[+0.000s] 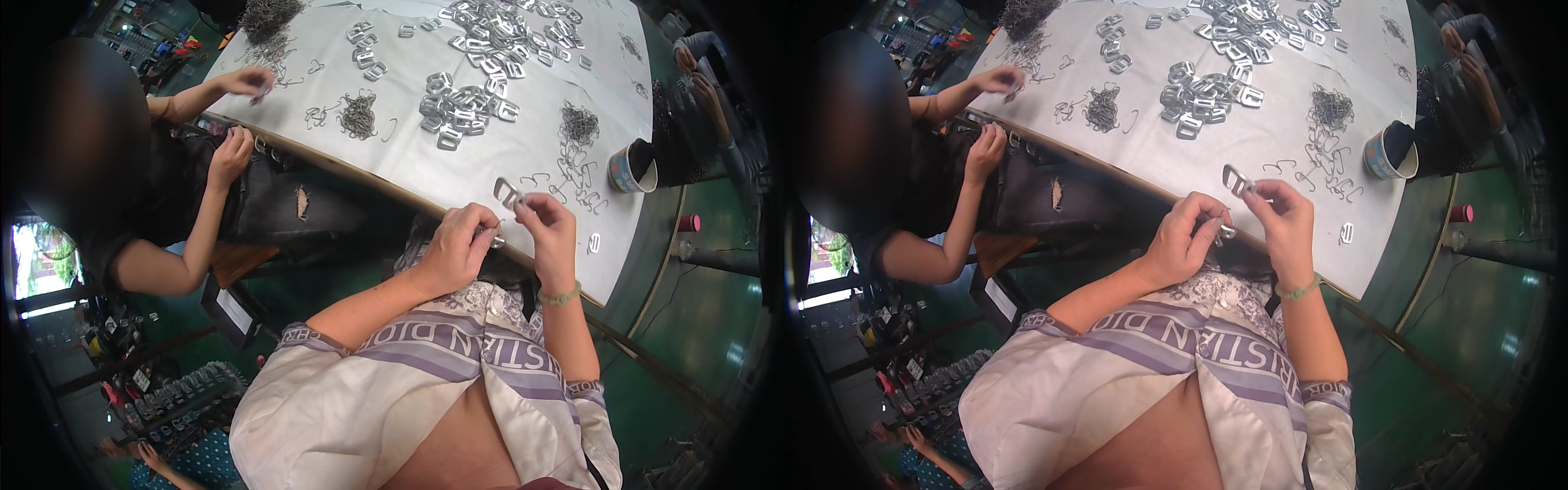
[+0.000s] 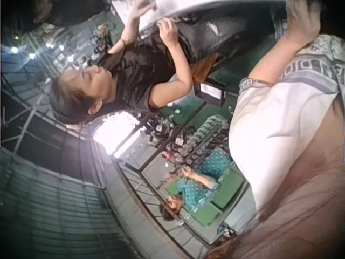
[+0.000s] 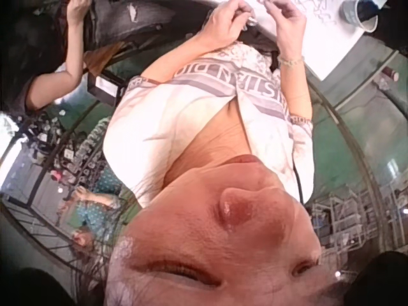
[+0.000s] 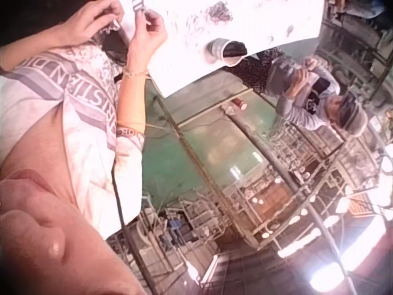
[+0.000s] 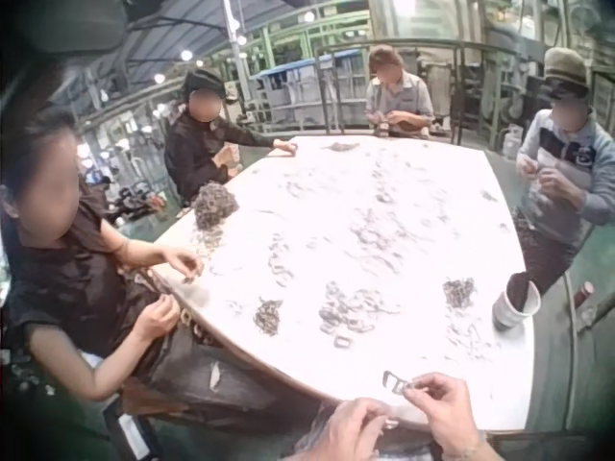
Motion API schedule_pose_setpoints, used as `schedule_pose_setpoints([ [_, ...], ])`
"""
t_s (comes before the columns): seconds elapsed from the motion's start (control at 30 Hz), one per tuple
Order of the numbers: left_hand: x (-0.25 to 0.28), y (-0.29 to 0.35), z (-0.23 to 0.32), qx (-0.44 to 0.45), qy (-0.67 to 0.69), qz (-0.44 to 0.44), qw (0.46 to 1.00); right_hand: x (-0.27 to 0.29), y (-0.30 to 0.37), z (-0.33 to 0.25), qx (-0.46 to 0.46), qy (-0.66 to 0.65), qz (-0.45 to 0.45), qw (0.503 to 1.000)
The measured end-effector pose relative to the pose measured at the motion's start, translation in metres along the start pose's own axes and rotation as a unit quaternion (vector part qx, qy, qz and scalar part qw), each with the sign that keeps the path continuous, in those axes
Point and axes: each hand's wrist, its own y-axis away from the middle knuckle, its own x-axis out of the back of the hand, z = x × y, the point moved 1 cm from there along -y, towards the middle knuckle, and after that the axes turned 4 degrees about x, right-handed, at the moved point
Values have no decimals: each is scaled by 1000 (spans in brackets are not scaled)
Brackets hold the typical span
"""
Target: The person assembles small metal parts by hand at a table. They repeatedly pick up metal pieces and wire loops, connect them, and place the assembled units on a hanging rack. Another person works alongside at the same table.
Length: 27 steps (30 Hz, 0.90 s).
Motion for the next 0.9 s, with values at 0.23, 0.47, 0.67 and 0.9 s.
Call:
schedule_pose_setpoints([
  [0.23, -8, 4, 0, -12, -63, 4, 998, -1, 36, -11, 57, 108, -2, 992],
  [0.47, 22, -27, -23, 26, 10, -34, 999, 11, 52, -11, 105, 124, -7, 987],
  [0.67, 16, -131, -112, -28, -311, 126, 942, 15, 68, -10, 86, 108, -1, 990],
  [0.9, -32, -144, -95, -81, -324, 39, 942, 23, 76, -7, 110, 143, -15, 983],
])
